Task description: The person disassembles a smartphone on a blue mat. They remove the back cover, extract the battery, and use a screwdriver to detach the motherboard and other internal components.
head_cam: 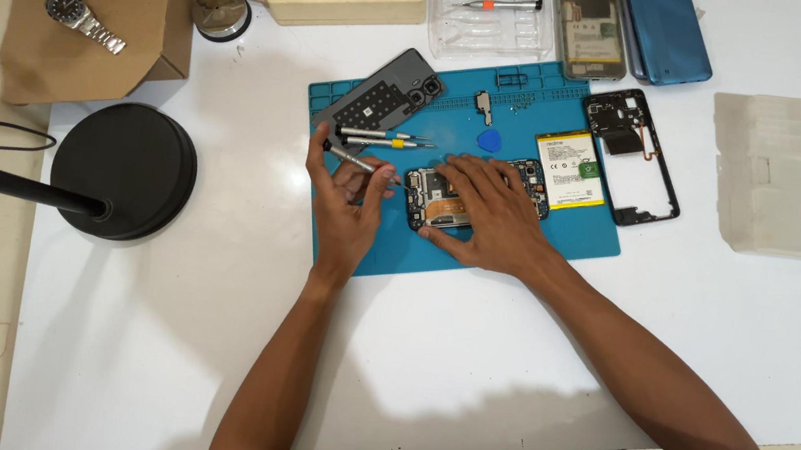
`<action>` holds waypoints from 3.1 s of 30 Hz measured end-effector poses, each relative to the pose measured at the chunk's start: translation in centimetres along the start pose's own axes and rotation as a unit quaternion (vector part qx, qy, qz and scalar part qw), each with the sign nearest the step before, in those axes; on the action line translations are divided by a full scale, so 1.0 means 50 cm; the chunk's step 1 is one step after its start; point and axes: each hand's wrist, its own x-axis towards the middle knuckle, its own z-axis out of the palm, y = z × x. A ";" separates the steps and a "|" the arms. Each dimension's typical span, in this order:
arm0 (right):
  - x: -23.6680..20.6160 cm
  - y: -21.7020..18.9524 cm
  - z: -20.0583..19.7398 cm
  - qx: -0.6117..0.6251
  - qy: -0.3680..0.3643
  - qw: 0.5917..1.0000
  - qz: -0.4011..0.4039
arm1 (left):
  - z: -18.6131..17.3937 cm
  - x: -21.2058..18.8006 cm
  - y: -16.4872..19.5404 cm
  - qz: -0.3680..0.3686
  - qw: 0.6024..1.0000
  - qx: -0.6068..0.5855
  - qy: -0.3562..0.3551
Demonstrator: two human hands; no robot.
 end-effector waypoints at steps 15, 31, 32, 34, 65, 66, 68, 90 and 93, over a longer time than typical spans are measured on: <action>0.003 0.001 0.002 0.006 -0.002 1.000 -0.003 | -0.005 0.004 -0.012 0.009 0.999 0.031 -0.031; 0.006 -0.001 0.002 -0.016 0.002 1.000 -0.026 | 0.003 0.006 -0.019 0.024 0.999 -0.014 -0.017; 0.006 0.000 0.002 -0.015 0.001 1.000 -0.025 | 0.003 0.006 -0.019 0.021 0.999 -0.012 -0.028; 0.007 0.000 0.002 -0.012 0.000 1.000 -0.023 | 0.002 0.006 -0.017 0.014 0.999 -0.007 -0.050; 0.009 -0.007 0.002 0.042 -0.013 0.999 -0.012 | 0.010 -0.004 0.018 -0.045 0.997 0.023 -0.057; 0.009 -0.006 0.001 0.042 -0.011 0.999 -0.014 | 0.011 -0.005 0.019 -0.037 0.997 0.029 -0.057; 0.008 -0.007 0.001 0.046 -0.008 0.999 -0.015 | 0.013 -0.011 0.023 -0.026 0.997 0.041 -0.054; 0.008 -0.006 0.002 0.085 0.015 0.995 -0.051 | 0.026 -0.010 0.036 -0.156 0.982 -0.054 0.091; 0.008 -0.005 -0.001 0.092 0.009 0.994 -0.055 | 0.015 -0.005 0.040 -0.146 0.981 -0.060 0.109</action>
